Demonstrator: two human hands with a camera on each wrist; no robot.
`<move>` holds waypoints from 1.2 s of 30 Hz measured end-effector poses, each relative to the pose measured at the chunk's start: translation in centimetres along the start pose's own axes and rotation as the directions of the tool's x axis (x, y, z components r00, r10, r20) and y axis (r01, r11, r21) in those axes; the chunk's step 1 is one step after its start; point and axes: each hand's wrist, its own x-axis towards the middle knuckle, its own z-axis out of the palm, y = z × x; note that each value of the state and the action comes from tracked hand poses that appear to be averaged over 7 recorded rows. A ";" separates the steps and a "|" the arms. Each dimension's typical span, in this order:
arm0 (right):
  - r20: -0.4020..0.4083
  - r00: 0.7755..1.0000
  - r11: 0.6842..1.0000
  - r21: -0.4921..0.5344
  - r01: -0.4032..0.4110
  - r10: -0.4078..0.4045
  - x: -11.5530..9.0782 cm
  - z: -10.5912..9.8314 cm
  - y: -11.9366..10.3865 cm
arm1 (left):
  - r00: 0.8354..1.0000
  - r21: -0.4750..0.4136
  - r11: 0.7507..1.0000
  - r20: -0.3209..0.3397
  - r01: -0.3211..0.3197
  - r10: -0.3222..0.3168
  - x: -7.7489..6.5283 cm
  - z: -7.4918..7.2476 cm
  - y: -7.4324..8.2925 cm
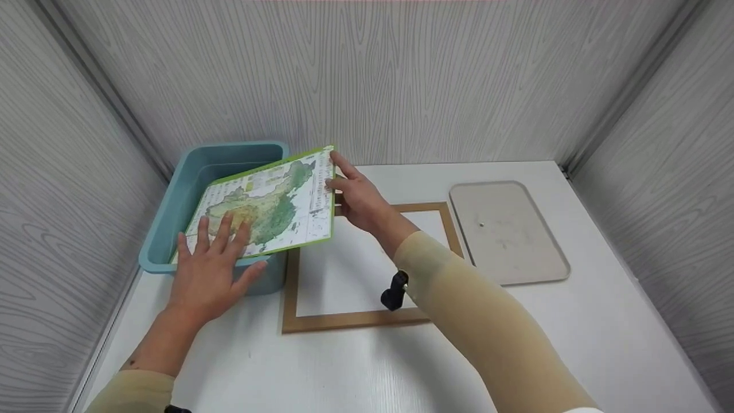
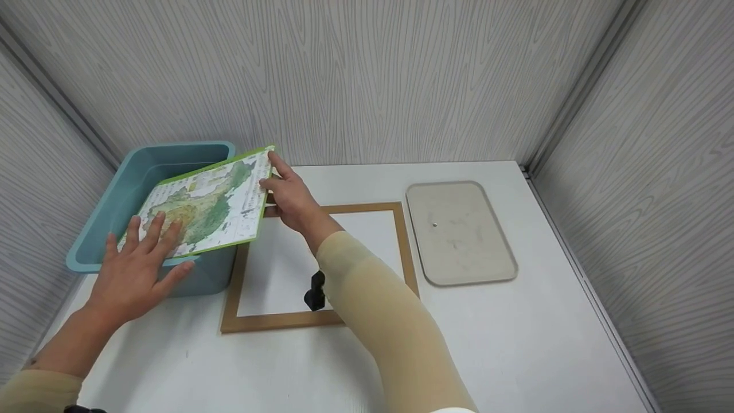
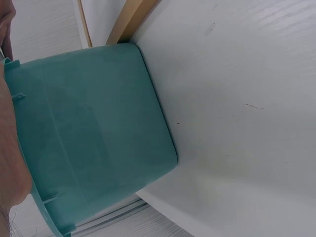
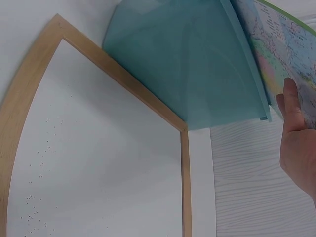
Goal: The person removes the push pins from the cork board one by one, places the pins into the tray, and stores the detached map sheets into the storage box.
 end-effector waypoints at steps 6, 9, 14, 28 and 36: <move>-0.019 1.000 1.000 0.004 -0.006 0.006 0.0 0.6 -0.3 | 1.000 -0.008 1.000 -0.003 -0.004 0.004 -0.1 0.0 -0.1; -0.013 1.000 1.000 0.006 0.001 0.000 0.0 0.9 -0.3 | 1.000 -0.009 1.000 -0.007 -0.005 0.005 -0.1 0.1 -0.1; 0.018 1.000 1.000 0.000 0.015 -0.015 -0.2 0.9 -0.2 | 1.000 -0.005 1.000 -0.005 0.000 0.000 -0.1 0.1 0.0; 0.067 0.997 0.999 0.031 0.036 -0.038 -0.2 0.9 0.4 | 1.000 -0.013 1.000 0.028 0.002 -0.002 -0.1 -0.1 0.0; 0.055 0.998 0.999 0.037 0.035 -0.037 -0.5 -0.1 0.4 | 1.000 -0.024 1.000 0.018 -0.002 0.003 -0.3 -0.1 -0.3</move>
